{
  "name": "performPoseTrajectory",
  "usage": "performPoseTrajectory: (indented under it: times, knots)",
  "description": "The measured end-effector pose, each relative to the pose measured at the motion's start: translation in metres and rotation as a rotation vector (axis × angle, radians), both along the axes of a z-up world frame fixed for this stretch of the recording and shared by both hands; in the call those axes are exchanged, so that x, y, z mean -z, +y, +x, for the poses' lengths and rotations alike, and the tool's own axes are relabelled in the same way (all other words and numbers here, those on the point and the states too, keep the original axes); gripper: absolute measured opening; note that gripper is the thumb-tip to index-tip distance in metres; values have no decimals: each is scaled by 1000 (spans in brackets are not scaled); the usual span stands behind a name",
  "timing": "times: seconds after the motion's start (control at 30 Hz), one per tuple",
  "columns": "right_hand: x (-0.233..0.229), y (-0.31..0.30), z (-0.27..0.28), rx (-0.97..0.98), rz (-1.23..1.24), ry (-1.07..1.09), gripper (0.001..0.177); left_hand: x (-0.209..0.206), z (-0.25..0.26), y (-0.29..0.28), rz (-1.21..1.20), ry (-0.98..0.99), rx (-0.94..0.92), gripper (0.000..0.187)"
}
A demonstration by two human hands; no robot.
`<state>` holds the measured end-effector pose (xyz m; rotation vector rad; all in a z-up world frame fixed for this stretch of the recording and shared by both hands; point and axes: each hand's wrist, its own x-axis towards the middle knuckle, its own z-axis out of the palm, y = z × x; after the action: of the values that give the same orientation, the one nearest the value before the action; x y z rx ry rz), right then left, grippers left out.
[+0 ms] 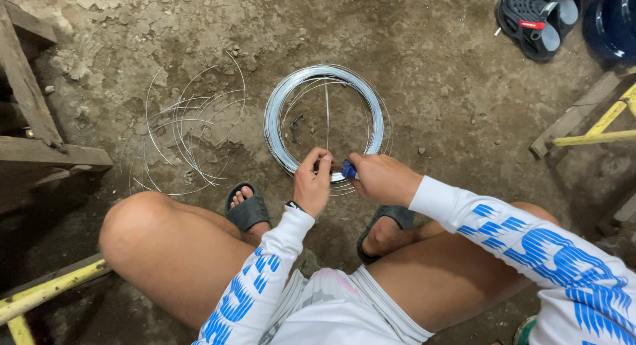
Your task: The person sits on the floor and repeatedly measures, bends, and cuts short lengths of metal wire from a coil using pliers. The cut pieces are placed in a pile on the floor.
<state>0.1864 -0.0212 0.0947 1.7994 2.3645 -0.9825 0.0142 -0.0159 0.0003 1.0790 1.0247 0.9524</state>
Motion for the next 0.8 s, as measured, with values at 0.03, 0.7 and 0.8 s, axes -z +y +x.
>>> performPoseTrajectory:
  times: [0.03,0.7,0.8]
  knots:
    - [2,0,0,-11,2,-23,25,-3,0,0,-53,19,10,19]
    - [28,-6,1,-65,170,-214,24,25,-2,4,-257,-27,98,19]
    - [30,-6,0,-75,196,-257,22,25,0,5,-234,-6,55,18]
